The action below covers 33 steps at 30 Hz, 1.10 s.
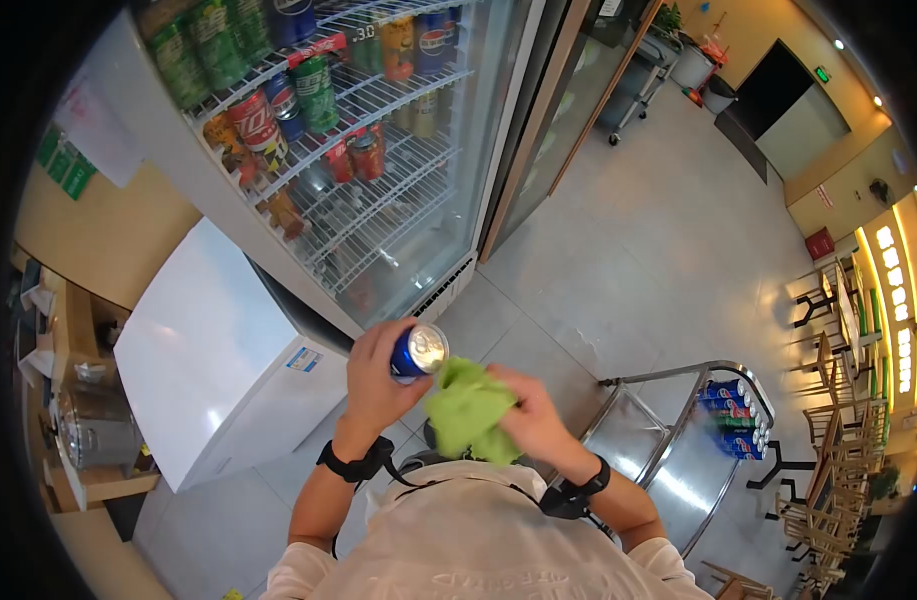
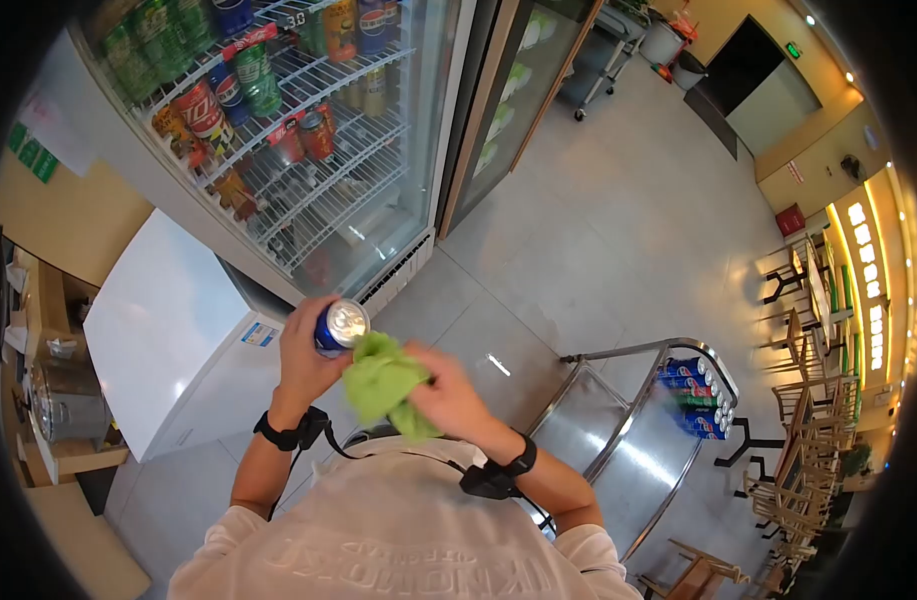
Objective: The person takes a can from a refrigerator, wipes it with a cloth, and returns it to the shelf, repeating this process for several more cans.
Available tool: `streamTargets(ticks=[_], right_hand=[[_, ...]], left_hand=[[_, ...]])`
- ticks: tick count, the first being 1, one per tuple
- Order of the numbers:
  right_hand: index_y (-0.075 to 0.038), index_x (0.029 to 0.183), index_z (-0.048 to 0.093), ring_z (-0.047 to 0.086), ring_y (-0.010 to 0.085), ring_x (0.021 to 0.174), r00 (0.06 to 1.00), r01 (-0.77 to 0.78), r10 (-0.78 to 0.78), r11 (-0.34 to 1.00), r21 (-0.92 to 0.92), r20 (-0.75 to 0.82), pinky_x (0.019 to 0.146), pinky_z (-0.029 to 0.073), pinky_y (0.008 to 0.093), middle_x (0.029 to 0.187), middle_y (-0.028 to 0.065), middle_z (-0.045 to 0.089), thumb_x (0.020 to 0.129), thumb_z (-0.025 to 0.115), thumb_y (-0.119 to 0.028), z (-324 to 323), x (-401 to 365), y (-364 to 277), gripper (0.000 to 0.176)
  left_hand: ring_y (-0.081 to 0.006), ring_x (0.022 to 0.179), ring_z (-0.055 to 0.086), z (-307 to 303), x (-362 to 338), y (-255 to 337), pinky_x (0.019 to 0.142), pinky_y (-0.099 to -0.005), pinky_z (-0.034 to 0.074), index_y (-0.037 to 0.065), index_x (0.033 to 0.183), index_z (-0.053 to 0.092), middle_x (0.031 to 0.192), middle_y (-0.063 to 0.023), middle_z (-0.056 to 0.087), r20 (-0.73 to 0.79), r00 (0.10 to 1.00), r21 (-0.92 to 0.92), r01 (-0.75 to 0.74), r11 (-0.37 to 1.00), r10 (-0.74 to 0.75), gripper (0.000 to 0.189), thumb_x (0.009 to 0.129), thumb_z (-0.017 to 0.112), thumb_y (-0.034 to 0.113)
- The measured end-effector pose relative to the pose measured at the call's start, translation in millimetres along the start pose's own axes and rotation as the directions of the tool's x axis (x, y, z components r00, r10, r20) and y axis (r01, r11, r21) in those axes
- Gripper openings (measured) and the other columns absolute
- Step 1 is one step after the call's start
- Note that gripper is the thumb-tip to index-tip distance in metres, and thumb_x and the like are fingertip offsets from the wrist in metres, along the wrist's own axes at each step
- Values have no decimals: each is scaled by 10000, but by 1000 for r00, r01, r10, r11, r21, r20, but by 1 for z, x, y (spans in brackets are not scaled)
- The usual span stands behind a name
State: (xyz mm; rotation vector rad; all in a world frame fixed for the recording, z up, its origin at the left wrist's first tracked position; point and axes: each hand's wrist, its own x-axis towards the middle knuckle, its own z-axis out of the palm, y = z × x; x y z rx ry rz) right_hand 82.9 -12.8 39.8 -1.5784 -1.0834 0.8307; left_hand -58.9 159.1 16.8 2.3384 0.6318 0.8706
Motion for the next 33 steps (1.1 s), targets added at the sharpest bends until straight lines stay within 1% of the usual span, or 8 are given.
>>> streamTargets(ticks=[2,3,8,16,19,25,29,33], right_hand=[[-25,1078,600,561,102,844,982,-16,103,880,475,-157,737,464,270,963,24,597,931,523,-81,-7,2,3,175],[-25,1078,600,561,102,844,983,-19,103,880,475,-153,737,464,270,963,24,597,931,523,-81,-12,3,2,175],[-24,1157,580,585,193,916,960,114,-117,993,-25,-254,803,467,285,1108,94,555,867,543,-32,-22,9,14,293],[-139,1094,671,554,334,1035,878,352,-467,779,-518,-106,733,525,397,1207,160,491,662,723,-166,19,11,-20,437],[-164,1048,692,556,312,1032,869,423,-494,749,-510,-4,721,529,381,1182,137,504,650,744,-189,20,-6,-20,402],[-151,984,679,610,284,887,840,513,-538,741,-434,73,673,540,363,1070,102,516,628,770,-178,12,-31,-10,368],[-97,955,649,570,315,880,762,428,-597,756,-495,-252,701,498,371,976,129,525,609,742,-111,-8,-10,-22,359],[-75,997,594,548,328,828,702,388,-550,828,-404,-452,683,474,366,946,131,518,644,748,-91,-14,-11,-26,385]], left_hand=[[-268,946,607,4,-4,-6,862,-391,459,68,1203,509,1063,-99,612,64,962,-364,270,891,-266,605,662,765,156],[-234,962,615,8,-7,-11,867,-375,470,45,1223,478,1079,-96,610,220,856,-647,487,587,-468,607,707,768,180],[-168,1029,603,19,-17,-10,910,-341,472,76,1309,446,1130,-67,605,676,647,-708,703,-67,-353,608,916,533,532],[-175,1046,608,20,-11,42,911,-346,478,116,1288,494,1208,-63,602,644,577,-740,637,-216,-502,518,985,377,518],[-267,1038,615,9,0,33,917,-397,497,71,1278,471,1174,-149,601,726,624,-683,610,-401,-288,565,969,393,538],[-293,970,632,0,1,58,857,-408,530,47,1260,451,1072,-154,621,666,655,-746,579,-329,-356,636,939,409,595],[-214,1069,599,8,-12,91,963,-373,454,92,1331,431,1160,-84,618,766,611,-638,689,-343,-200,595,957,417,554],[-212,1133,563,14,-10,123,1003,-373,413,63,1251,533,1172,-67,625,662,658,-747,619,-243,-359,543,965,434,513]])
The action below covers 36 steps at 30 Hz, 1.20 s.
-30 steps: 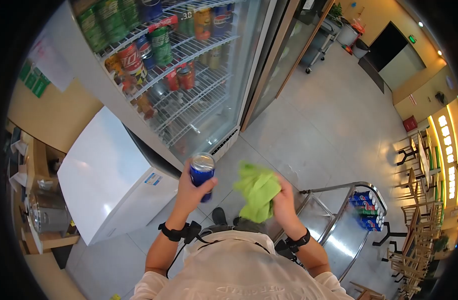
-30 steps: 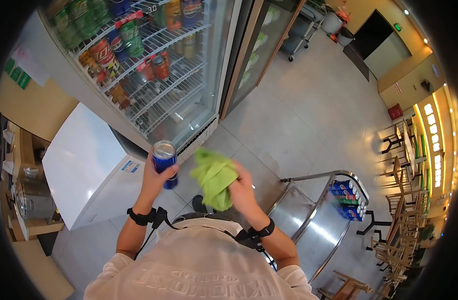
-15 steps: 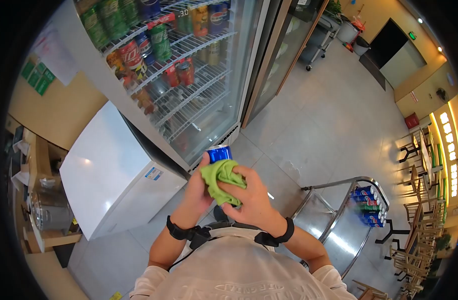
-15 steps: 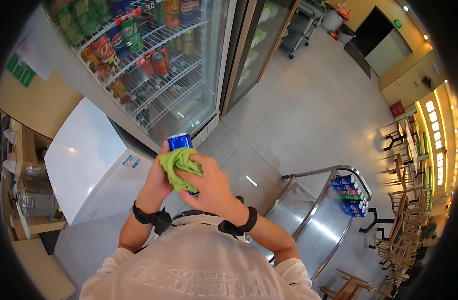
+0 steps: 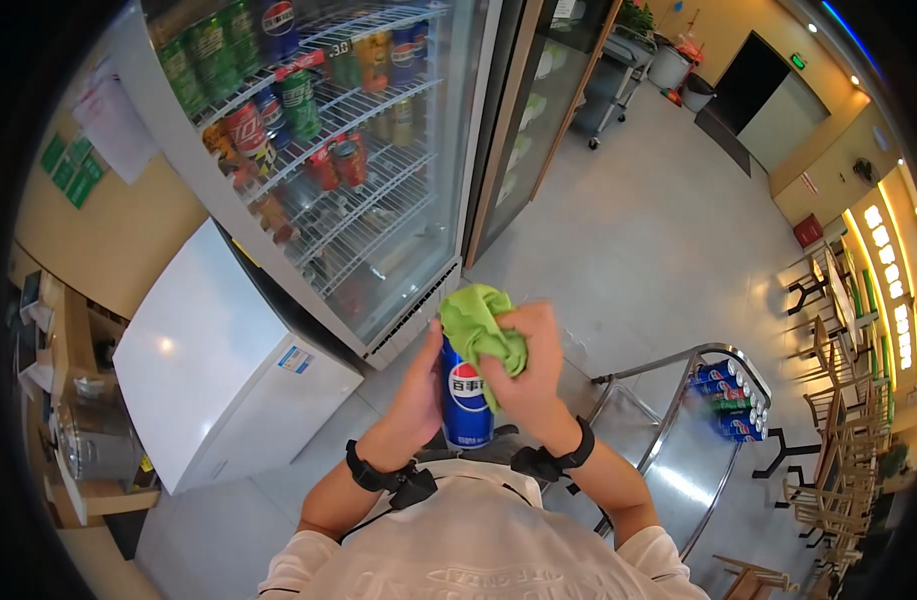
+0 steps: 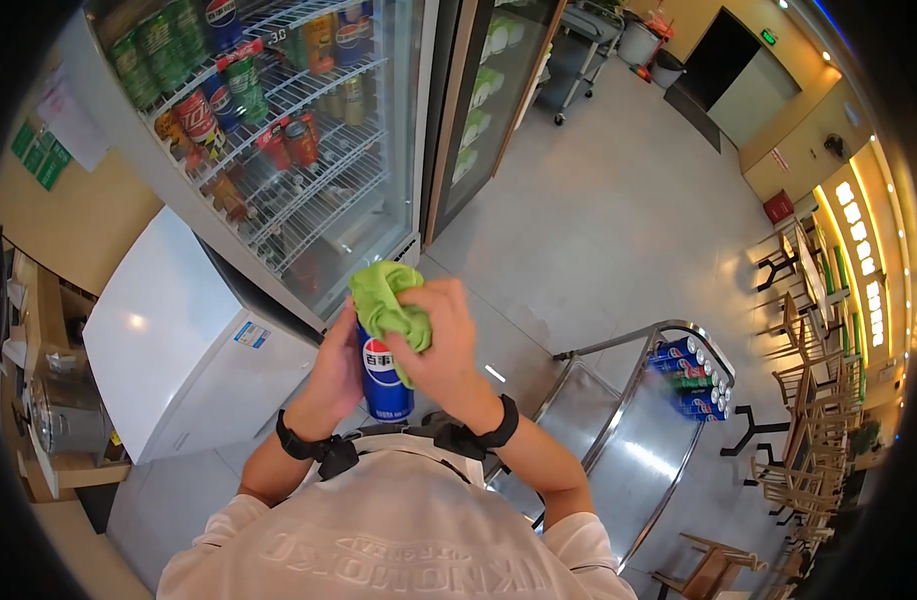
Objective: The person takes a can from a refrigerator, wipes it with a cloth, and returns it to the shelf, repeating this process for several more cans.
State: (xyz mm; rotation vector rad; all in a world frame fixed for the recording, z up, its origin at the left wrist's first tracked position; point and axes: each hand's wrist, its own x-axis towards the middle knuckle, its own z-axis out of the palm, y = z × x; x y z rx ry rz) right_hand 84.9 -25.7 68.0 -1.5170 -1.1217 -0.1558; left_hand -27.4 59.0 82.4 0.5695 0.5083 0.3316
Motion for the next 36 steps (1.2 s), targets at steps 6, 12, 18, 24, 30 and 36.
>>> streamTargets(ticks=[6,12,18,24,30,36], right_hand=[[-120,1034,603,614,276,732,909,67,-70,998,22,411,581,520,345,974,105,518,625,810,-175,-9,-55,-8,462],[-86,1018,577,586,242,751,967,160,-159,987,12,199,639,496,318,916,99,519,644,786,-102,-6,-28,-2,429],[-24,1006,517,518,129,799,958,-277,284,946,168,-22,700,437,269,846,58,515,759,659,-34,15,-8,0,285],[-63,1006,554,565,297,780,915,-85,-12,971,221,404,653,477,332,877,116,507,657,774,-61,11,-60,-6,412],[-52,1004,560,558,238,736,968,26,-77,978,206,240,656,446,306,862,93,553,660,759,-57,31,-28,12,397],[-46,1020,527,558,169,798,891,-434,450,802,409,64,699,459,302,886,70,560,747,697,-41,56,8,12,321]], left_hand=[[-206,848,666,-43,22,7,737,-336,552,59,1145,570,983,-113,664,-36,999,-58,4,998,-7,582,941,428,585],[-170,950,644,-18,8,-7,834,-314,520,68,1188,561,1068,-79,654,-28,999,53,20,998,-19,633,935,390,623],[-167,983,635,-25,9,-9,853,-326,512,80,1212,561,1130,-64,645,68,998,83,11,996,-17,538,954,451,539],[-146,722,655,-50,17,19,645,-279,543,55,1026,612,844,-55,660,-134,987,-18,-89,996,86,552,894,533,585],[-155,743,660,-59,20,2,666,-285,545,64,1082,592,907,-62,669,-56,994,8,-95,995,95,568,909,494,596],[-135,1012,608,-42,15,2,888,-320,490,101,1226,552,1137,-42,634,-130,991,-13,-10,1000,8,488,978,428,502]])
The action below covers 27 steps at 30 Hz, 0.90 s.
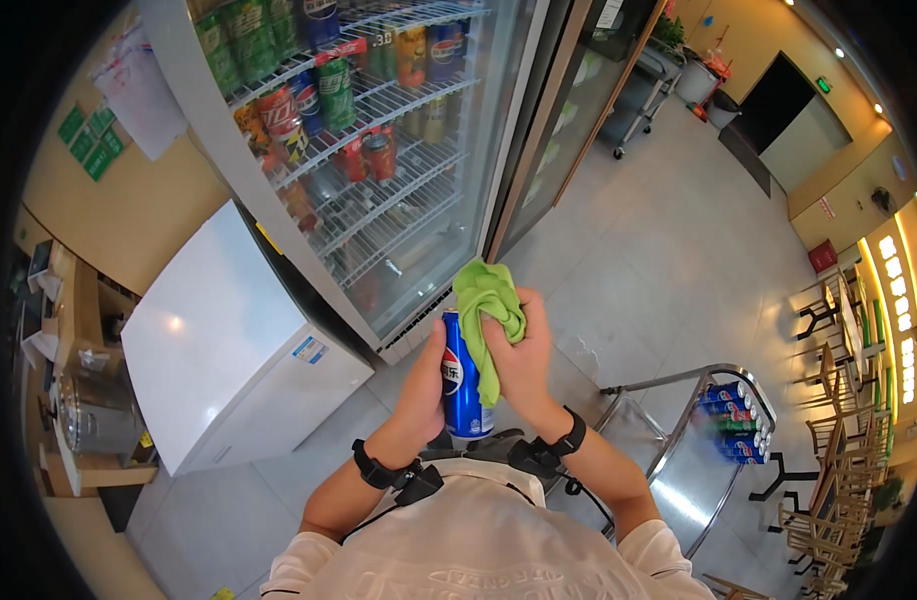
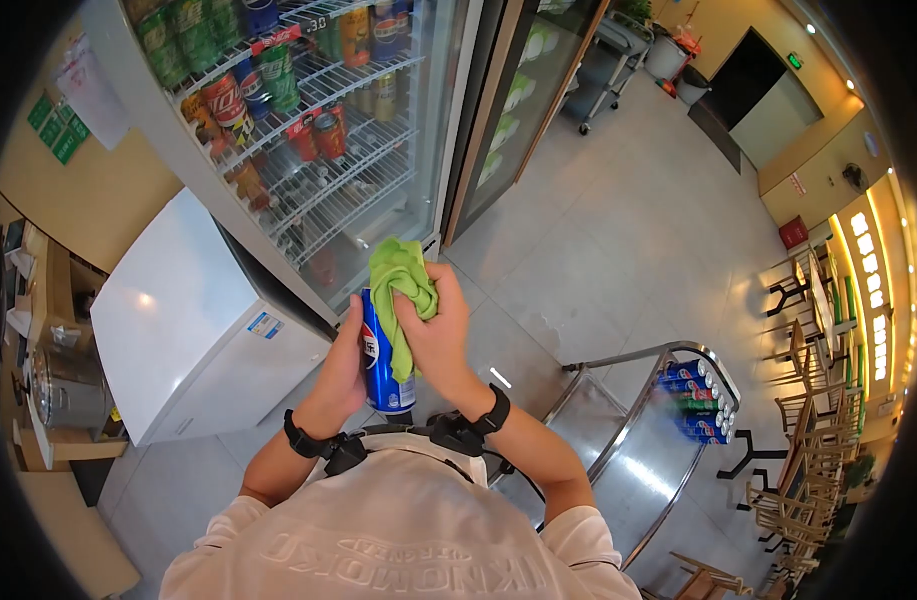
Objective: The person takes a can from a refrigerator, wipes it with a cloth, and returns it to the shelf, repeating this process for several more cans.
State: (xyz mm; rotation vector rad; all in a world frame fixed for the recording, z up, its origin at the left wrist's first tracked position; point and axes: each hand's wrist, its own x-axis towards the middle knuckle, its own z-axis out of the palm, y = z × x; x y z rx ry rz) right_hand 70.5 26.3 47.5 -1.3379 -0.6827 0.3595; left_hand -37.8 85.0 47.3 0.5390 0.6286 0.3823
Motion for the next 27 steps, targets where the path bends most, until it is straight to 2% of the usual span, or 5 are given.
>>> streamTargets(ticks=[9,19,22,24,27], right_hand=[[-88,967,567,576,290,797,774,318,-127,925,-208,620,669,482,331,918,103,507,661,778,-68,-26,-44,-4,373],[-36,983,545,562,322,810,975,217,-199,950,-226,103,697,467,344,867,122,519,673,750,-42,-4,3,-3,371],[-36,998,545,565,313,815,983,171,-147,953,-251,112,703,466,338,886,121,520,680,740,-41,-5,-2,-6,374],[-43,973,556,555,268,802,868,381,-257,893,-241,424,718,458,304,872,108,514,666,734,-24,-14,-21,-6,355],[-54,971,574,557,281,806,772,339,-147,918,-205,619,717,464,322,864,100,501,644,769,-50,-26,-40,-15,381]], left_hand=[[-143,749,635,-26,19,28,641,-286,531,65,1027,572,859,-53,625,-32,997,34,-69,997,70,592,875,524,634],[-173,1040,610,-13,7,1,897,-332,501,96,1291,521,1171,-66,611,147,987,-78,-51,996,62,537,976,411,517],[-178,981,634,-11,11,11,864,-333,518,85,1236,550,1105,-80,633,179,984,-164,3,986,26,552,961,420,546],[-180,918,657,-18,13,20,815,-328,540,78,1188,573,1042,-91,653,232,972,-239,86,967,-29,570,948,427,574],[-185,621,660,-23,18,27,557,-288,560,83,968,584,758,-100,650,-37,999,-52,-18,998,16,620,887,431,678]])
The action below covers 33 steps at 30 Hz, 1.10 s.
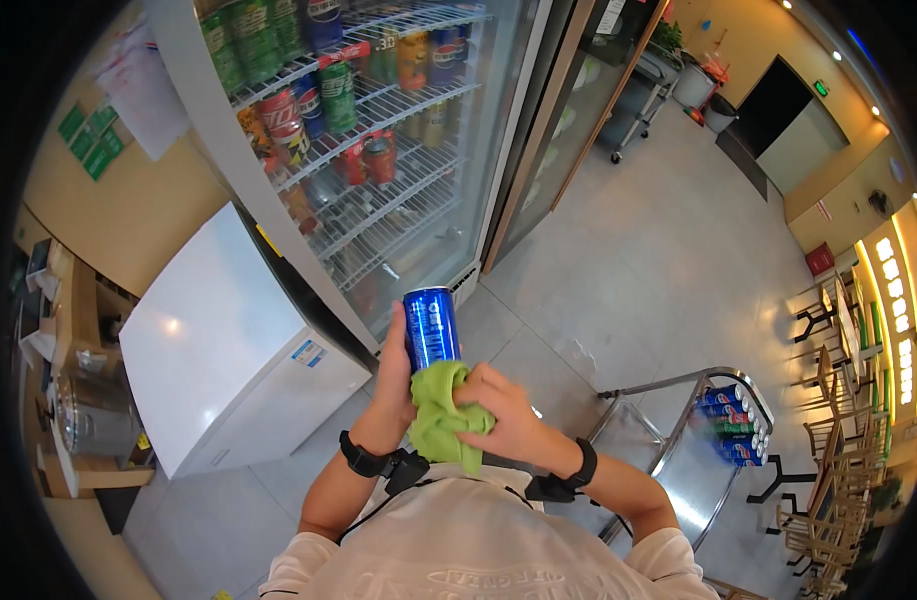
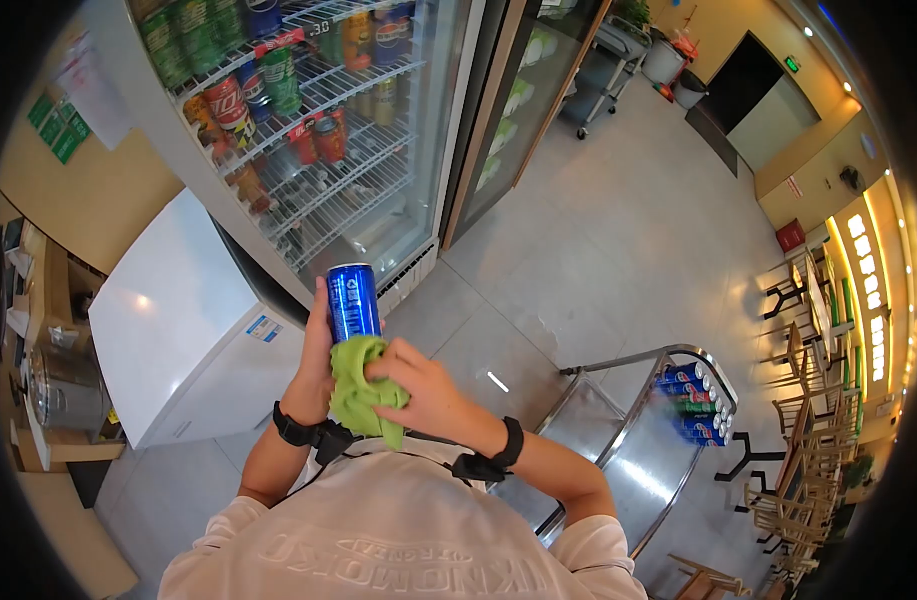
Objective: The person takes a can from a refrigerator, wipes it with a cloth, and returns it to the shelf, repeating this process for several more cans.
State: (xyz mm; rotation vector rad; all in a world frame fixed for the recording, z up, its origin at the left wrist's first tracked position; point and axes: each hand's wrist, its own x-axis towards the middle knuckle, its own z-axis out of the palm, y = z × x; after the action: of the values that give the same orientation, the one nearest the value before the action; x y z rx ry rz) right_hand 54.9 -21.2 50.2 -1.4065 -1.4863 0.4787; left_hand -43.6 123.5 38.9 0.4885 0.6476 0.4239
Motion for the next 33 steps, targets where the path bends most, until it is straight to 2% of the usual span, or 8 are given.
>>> streamTargets(ticks=[3,9,10,13,16,20,28,33], right_hand=[[-59,999,578,552,287,812,988,-35,34,999,1,153,714,467,338,880,96,498,630,786,-61,-1,-3,4,424],[-49,1057,556,593,243,807,888,-16,-35,994,-106,-458,753,476,275,914,95,523,686,730,-29,4,32,27,410],[-37,1057,543,581,203,842,834,-69,161,979,190,-527,757,470,287,911,85,539,714,716,-35,5,40,23,384],[-31,1057,519,554,151,904,772,-134,414,847,514,-482,787,459,304,911,67,561,760,677,-9,3,40,14,337],[-42,1009,541,561,226,852,938,-63,51,998,-24,-342,751,451,316,895,85,536,711,710,-2,11,14,19,345],[-43,962,556,541,266,842,995,-68,78,988,140,-69,742,434,321,901,102,515,668,732,11,13,-21,13,347],[-37,995,555,563,274,820,904,-11,14,1000,9,-427,743,453,305,895,119,522,694,717,16,1,5,24,346],[-29,1022,535,549,138,968,850,-274,401,890,365,-341,835,457,313,998,80,577,740,668,2,-13,8,15,313]], left_hand=[[-203,674,668,1,-4,-2,598,-289,561,61,998,594,802,-102,652,-1,1000,25,-15,1000,16,641,878,456,676],[-179,977,626,0,-21,-33,848,-337,509,84,1230,558,1093,-50,642,218,976,90,-19,996,-1,564,952,435,559],[-178,996,619,2,-24,-41,864,-333,500,89,1235,555,1109,-44,635,159,984,135,-101,986,79,552,951,447,550],[-177,1007,611,3,-22,-40,874,-325,494,104,1244,547,1115,-20,629,38,995,157,-97,983,92,501,958,469,508],[-185,918,637,-12,-10,-31,804,-336,525,92,1197,554,1034,-46,649,150,989,-202,32,979,-2,511,952,462,530],[-202,762,656,-16,-3,-20,681,-323,552,71,1087,577,898,-94,662,145,985,-139,111,984,-90,611,915,423,636],[-156,964,626,0,-41,-53,836,-328,518,91,1243,536,1095,-44,629,260,965,121,-38,992,5,528,941,486,520],[-142,1030,600,6,-36,-73,878,-337,498,102,1266,525,1167,-30,606,141,970,102,-214,971,199,449,938,562,406]])
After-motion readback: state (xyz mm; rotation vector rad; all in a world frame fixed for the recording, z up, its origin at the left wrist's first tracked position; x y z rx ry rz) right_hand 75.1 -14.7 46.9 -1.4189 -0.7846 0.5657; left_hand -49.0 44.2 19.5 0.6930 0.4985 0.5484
